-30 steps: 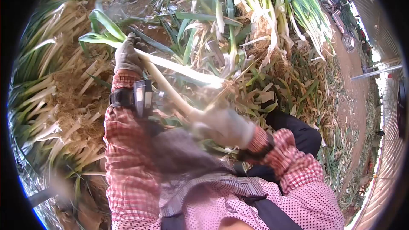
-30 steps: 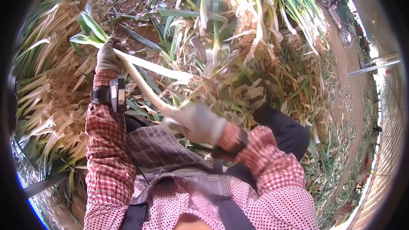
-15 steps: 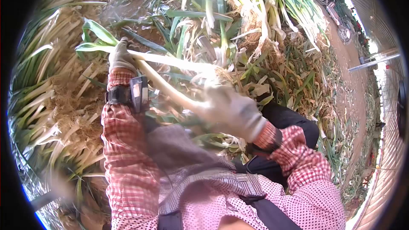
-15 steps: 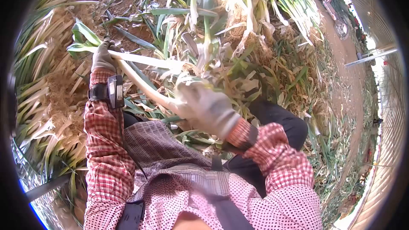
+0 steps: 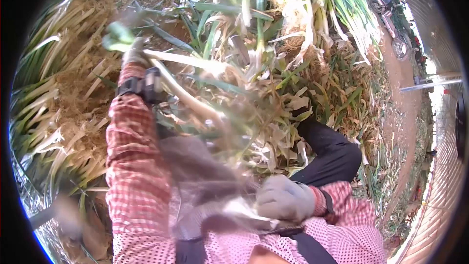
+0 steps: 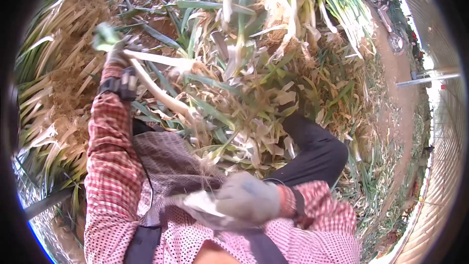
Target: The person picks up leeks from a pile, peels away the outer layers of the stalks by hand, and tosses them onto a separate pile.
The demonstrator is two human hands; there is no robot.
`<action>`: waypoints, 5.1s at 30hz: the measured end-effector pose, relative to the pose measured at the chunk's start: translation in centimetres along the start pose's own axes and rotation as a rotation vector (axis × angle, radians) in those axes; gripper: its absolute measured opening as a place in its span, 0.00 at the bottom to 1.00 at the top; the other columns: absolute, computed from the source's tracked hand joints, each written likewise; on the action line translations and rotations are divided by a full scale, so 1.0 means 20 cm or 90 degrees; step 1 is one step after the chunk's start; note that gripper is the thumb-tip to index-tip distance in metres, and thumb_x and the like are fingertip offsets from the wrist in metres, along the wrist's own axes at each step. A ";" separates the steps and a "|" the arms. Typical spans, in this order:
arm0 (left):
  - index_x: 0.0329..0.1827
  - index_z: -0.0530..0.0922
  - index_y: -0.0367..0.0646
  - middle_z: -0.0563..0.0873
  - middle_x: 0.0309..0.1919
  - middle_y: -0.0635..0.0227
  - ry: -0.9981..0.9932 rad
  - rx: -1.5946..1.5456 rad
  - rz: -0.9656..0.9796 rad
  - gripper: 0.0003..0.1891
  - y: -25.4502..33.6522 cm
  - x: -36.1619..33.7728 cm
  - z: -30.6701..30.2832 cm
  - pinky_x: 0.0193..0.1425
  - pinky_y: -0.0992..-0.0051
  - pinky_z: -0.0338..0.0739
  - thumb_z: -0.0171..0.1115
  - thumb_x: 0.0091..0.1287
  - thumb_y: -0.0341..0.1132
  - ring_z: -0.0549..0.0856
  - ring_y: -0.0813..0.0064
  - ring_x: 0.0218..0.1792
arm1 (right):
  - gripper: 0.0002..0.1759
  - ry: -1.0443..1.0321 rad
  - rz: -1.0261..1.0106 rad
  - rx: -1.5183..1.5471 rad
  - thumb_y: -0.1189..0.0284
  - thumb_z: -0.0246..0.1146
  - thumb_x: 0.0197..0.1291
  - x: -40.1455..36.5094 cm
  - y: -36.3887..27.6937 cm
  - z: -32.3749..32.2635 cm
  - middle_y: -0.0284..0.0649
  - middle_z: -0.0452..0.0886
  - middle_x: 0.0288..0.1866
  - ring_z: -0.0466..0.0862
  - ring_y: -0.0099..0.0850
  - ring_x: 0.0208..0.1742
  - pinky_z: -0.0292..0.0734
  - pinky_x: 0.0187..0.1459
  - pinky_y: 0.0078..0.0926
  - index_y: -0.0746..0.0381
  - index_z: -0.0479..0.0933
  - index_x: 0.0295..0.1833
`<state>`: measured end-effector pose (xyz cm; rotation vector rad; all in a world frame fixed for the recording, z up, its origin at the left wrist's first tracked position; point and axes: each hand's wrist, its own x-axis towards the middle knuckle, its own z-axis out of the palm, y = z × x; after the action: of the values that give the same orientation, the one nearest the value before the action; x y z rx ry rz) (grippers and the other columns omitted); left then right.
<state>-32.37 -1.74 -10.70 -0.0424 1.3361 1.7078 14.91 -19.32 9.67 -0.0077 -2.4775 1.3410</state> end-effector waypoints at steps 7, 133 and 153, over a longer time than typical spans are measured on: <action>0.34 0.72 0.43 0.75 0.20 0.70 0.014 -0.008 0.133 0.07 0.09 -0.57 0.24 0.20 0.71 0.74 0.61 0.67 0.34 0.75 0.73 0.16 | 0.13 -0.286 0.610 -0.484 0.62 0.58 0.63 -0.35 0.46 -0.18 0.46 0.81 0.30 0.82 0.44 0.32 0.77 0.38 0.40 0.60 0.79 0.38; 0.41 0.76 0.31 0.83 0.29 0.54 0.206 0.095 0.277 0.13 0.34 -0.44 -0.05 0.29 0.60 0.82 0.67 0.54 0.22 0.84 0.61 0.24 | 0.12 -0.006 0.333 -0.055 0.65 0.57 0.63 -0.12 0.47 -0.06 0.43 0.82 0.33 0.82 0.42 0.36 0.76 0.40 0.34 0.60 0.82 0.36; 0.41 0.85 0.39 0.84 0.29 0.63 -0.279 0.488 -0.347 0.17 -0.60 -0.99 0.30 0.33 0.72 0.79 0.73 0.58 0.44 0.84 0.74 0.29 | 0.33 0.189 0.675 1.176 0.63 0.66 0.56 0.27 0.32 0.14 0.44 0.77 0.47 0.79 0.39 0.48 0.75 0.54 0.44 0.60 0.63 0.64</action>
<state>-10.28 -9.89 -6.65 0.3564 1.3893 0.6370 8.14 -17.18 4.56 -0.9955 -0.1168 3.0190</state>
